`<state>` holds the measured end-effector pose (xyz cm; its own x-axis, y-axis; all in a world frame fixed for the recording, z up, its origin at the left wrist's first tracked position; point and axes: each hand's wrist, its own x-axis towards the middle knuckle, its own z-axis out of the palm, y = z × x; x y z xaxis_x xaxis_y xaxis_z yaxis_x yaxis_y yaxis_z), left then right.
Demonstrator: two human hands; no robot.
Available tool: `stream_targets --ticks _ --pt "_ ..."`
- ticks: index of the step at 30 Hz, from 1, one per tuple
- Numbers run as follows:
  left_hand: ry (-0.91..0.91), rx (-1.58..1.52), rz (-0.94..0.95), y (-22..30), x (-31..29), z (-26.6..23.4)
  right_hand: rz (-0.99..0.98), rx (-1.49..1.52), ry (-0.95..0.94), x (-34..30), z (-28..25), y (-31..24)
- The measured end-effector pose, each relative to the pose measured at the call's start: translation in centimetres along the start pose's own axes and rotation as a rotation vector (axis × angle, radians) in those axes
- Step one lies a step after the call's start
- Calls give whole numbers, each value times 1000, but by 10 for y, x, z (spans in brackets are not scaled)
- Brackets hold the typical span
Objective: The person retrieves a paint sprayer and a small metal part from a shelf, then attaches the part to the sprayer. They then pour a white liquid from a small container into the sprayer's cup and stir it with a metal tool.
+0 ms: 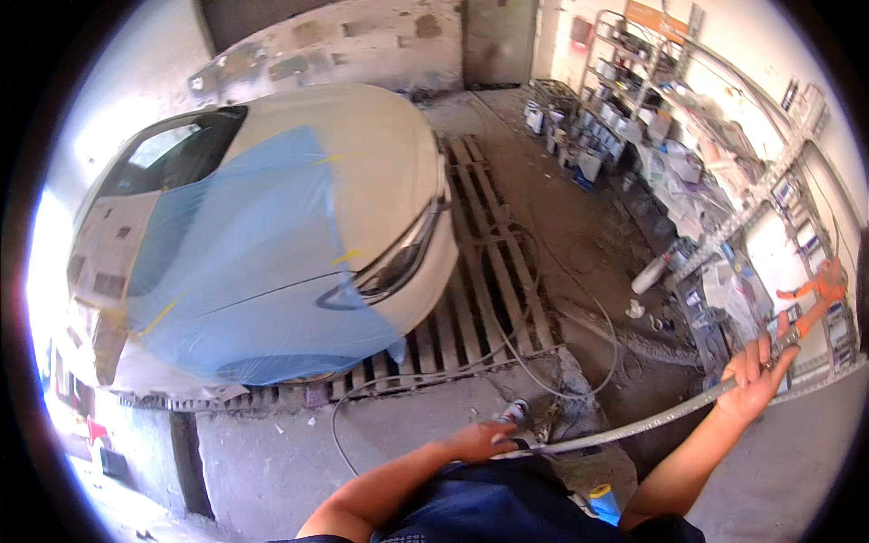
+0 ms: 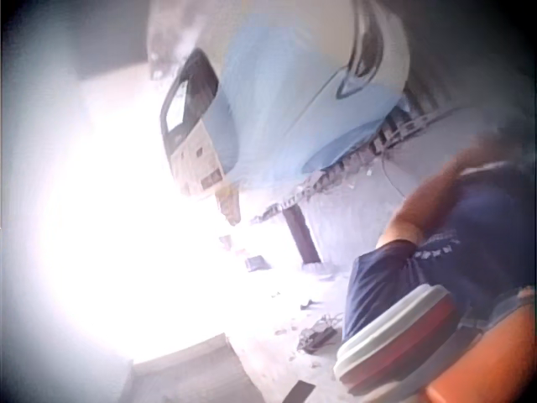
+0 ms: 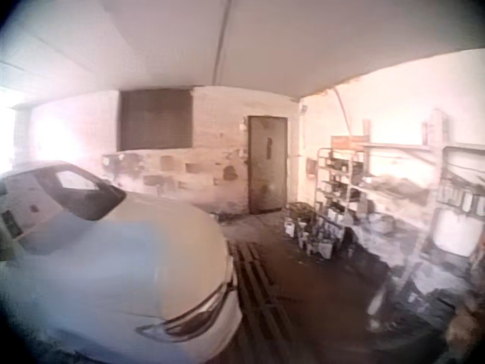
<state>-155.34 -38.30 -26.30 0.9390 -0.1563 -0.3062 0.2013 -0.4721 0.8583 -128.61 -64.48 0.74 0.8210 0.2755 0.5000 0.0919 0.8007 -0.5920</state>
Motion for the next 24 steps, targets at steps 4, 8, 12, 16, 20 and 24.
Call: stream_targets --ticks 4,8,12,16,20,24 --pt "126 -107 -204 40 75 -74 28 -158 349 38 -13 35" --pt "354 -355 26 101 158 -142 303 -257 211 47 -63 70" --pt "560 -140 496 214 226 -198 489 -611 66 35 -101 118" --pt "929 367 732 254 295 -227 778 -955 -70 40 -111 151" --pt "613 518 880 254 366 -267 803 -979 -112 92 -118 152" --pt "625 481 954 228 432 -292 820 -1083 -130 149 -156 178"
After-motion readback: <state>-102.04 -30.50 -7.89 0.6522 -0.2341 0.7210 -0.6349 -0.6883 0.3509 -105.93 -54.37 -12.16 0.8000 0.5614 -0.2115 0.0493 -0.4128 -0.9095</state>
